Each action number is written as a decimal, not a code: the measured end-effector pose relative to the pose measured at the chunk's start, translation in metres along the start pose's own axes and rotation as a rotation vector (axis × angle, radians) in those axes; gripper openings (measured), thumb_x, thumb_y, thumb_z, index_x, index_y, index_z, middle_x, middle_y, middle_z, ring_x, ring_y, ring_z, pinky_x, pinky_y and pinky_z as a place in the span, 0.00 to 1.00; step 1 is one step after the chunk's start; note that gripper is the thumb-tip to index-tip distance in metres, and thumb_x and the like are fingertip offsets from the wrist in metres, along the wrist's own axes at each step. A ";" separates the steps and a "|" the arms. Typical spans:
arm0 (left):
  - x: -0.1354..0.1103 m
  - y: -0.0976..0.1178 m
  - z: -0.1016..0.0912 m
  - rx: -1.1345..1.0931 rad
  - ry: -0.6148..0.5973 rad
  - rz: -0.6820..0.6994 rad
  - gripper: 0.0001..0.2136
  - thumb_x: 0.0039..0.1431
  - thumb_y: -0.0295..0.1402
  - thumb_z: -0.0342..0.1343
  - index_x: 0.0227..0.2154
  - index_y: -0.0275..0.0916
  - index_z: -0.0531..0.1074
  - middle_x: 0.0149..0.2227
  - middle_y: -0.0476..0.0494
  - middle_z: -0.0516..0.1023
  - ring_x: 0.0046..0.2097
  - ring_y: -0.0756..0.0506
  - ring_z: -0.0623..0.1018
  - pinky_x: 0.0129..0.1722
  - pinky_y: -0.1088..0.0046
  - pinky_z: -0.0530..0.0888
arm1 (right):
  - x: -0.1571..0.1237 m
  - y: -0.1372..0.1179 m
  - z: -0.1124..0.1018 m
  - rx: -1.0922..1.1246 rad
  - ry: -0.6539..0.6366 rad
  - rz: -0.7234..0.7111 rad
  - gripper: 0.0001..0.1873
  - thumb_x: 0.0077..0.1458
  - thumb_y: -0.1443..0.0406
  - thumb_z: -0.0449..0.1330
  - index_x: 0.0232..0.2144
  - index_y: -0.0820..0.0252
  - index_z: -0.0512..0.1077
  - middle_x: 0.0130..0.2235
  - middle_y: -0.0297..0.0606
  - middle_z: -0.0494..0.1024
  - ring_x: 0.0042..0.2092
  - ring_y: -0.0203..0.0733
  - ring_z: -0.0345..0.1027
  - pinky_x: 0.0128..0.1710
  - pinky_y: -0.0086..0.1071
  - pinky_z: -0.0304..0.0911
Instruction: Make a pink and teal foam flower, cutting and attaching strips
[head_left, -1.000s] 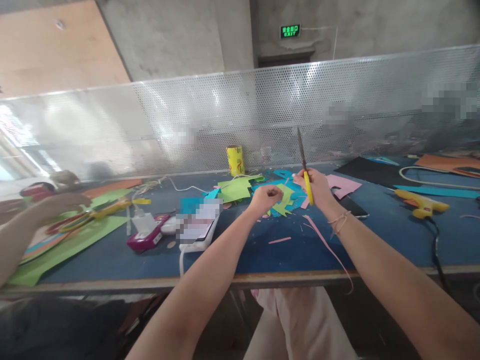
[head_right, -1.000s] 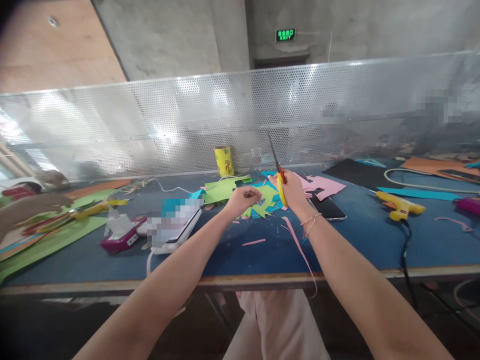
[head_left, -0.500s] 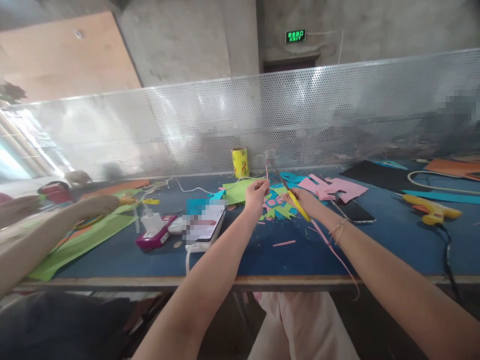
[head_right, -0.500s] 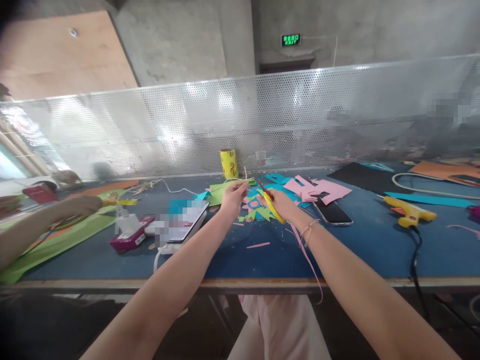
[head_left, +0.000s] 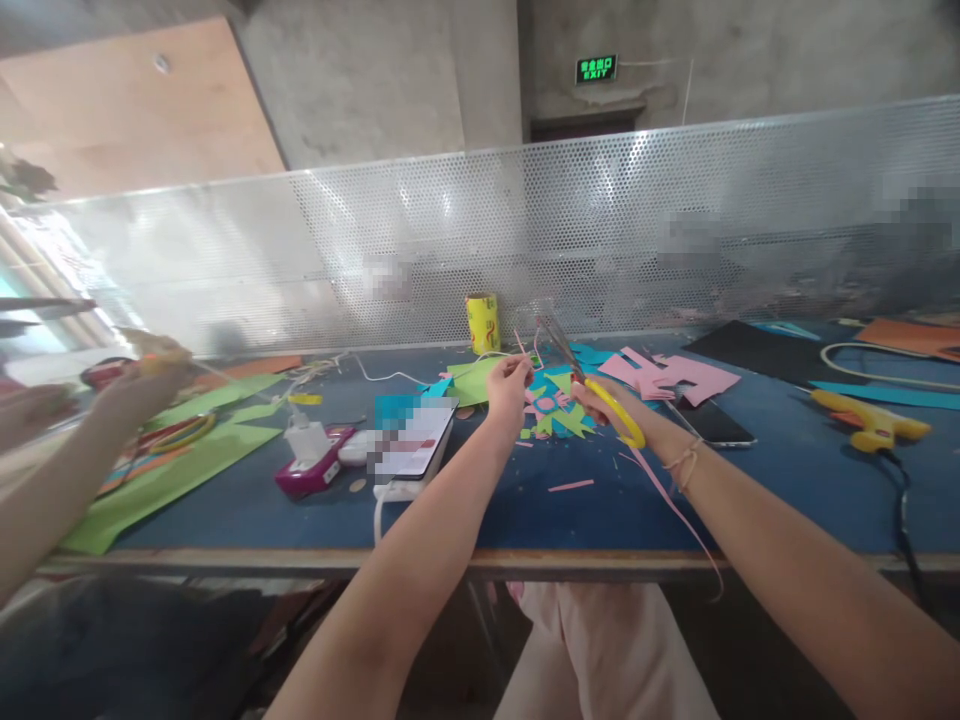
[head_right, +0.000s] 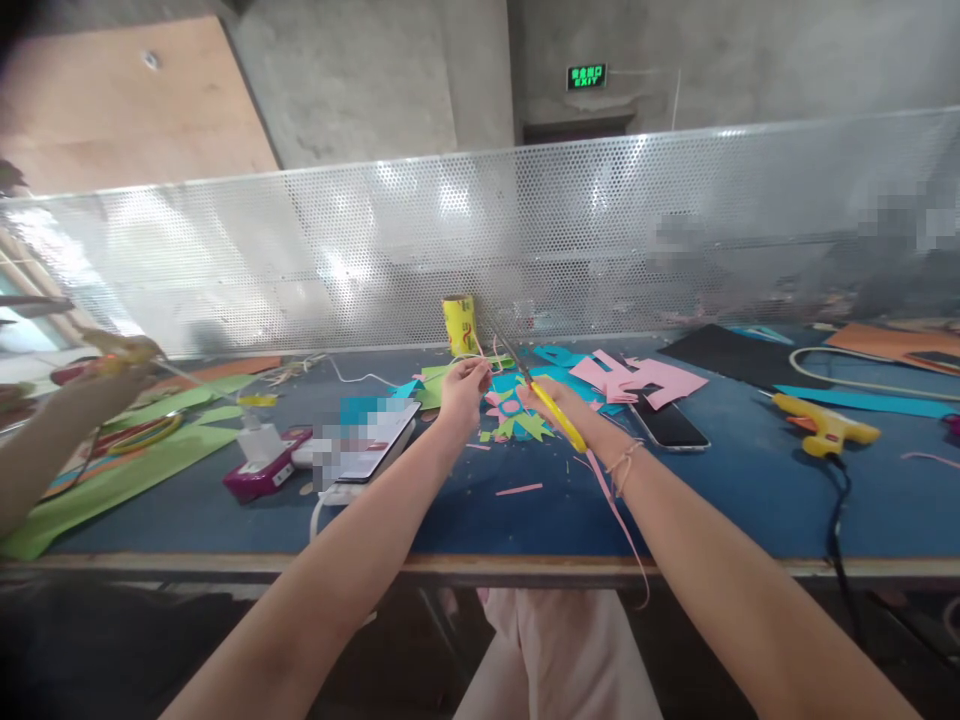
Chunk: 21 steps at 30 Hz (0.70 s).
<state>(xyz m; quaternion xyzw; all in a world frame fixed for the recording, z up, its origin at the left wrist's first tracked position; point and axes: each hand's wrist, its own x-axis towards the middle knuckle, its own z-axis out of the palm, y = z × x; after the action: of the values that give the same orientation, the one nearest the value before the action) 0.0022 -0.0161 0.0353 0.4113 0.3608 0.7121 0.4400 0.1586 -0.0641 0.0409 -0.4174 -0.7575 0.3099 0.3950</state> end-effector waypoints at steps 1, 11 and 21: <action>0.000 0.000 0.001 -0.020 -0.007 -0.004 0.04 0.44 0.30 0.56 0.23 0.36 0.68 0.20 0.52 0.69 0.23 0.56 0.68 0.29 0.77 0.67 | 0.001 0.002 0.002 -0.016 -0.032 0.054 0.25 0.46 0.43 0.47 0.21 0.58 0.58 0.16 0.26 0.53 0.17 0.29 0.47 0.17 0.26 0.47; -0.013 0.002 0.007 -0.006 -0.141 0.023 0.05 0.43 0.31 0.56 0.23 0.35 0.67 0.21 0.51 0.69 0.25 0.55 0.70 0.31 0.75 0.69 | 0.017 0.025 0.004 -0.308 0.056 0.046 0.19 0.44 0.49 0.54 0.21 0.58 0.67 0.19 0.32 0.66 0.23 0.36 0.58 0.22 0.28 0.51; -0.014 0.004 0.007 -0.069 -0.133 0.008 0.04 0.41 0.30 0.55 0.22 0.36 0.66 0.21 0.51 0.69 0.25 0.54 0.71 0.30 0.76 0.69 | 0.005 0.006 0.002 -0.522 0.072 -0.020 0.18 0.48 0.50 0.52 0.28 0.60 0.67 0.27 0.36 0.70 0.28 0.37 0.62 0.26 0.28 0.54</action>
<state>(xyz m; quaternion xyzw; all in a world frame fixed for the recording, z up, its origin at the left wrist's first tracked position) 0.0107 -0.0293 0.0376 0.4437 0.3045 0.6969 0.4740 0.1574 -0.0576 0.0366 -0.5084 -0.8013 0.0850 0.3036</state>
